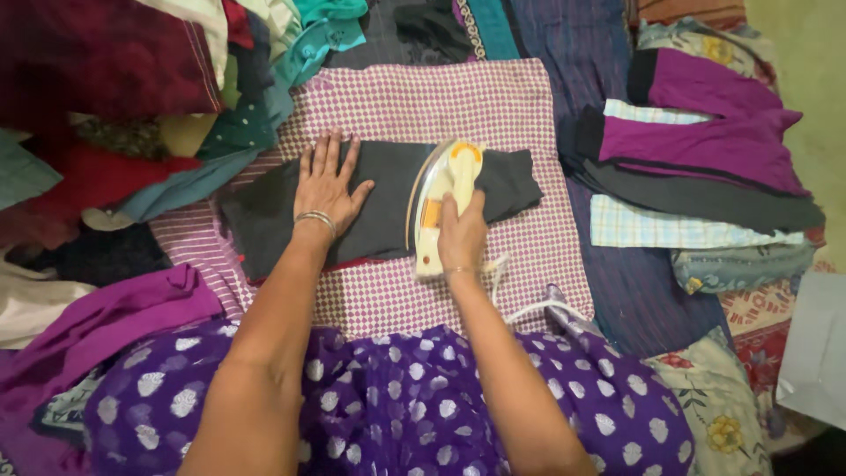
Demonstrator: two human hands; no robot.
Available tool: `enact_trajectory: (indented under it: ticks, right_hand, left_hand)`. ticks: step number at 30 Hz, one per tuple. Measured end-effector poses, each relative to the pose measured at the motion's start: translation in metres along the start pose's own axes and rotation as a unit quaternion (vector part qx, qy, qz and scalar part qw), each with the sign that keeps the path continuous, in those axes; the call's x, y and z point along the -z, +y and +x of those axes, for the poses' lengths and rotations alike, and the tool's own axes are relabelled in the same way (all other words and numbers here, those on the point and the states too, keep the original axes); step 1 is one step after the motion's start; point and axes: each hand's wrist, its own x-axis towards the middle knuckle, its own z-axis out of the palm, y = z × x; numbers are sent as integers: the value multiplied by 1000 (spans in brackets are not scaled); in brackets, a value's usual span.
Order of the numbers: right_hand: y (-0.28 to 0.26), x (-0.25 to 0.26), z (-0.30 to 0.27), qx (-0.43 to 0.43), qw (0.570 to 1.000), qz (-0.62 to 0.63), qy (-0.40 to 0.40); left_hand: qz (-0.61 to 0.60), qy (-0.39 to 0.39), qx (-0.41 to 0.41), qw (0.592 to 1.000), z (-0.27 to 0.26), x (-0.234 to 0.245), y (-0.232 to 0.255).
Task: The person irons several pieces of clothing, including a purple garment, a black shirt, and blue shorts, using a handheld electric iron. They smooth the fabric with one hand while moving the iron with the other, then stack the finished items.
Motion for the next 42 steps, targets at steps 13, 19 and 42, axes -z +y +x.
enact_trajectory:
  ticks: [13, 19, 42]
  right_hand:
    - [-14, -17, 81, 3, 998, -46, 31]
    - [-9, 7, 18, -34, 999, -13, -27]
    - [181, 64, 168, -191, 934, 301, -17]
  left_hand:
    - [-9, 11, -4, 1000, 1, 5, 0]
    - [-18, 39, -15, 999, 1, 0, -2]
    - [-7, 60, -28, 998, 4, 7, 4]
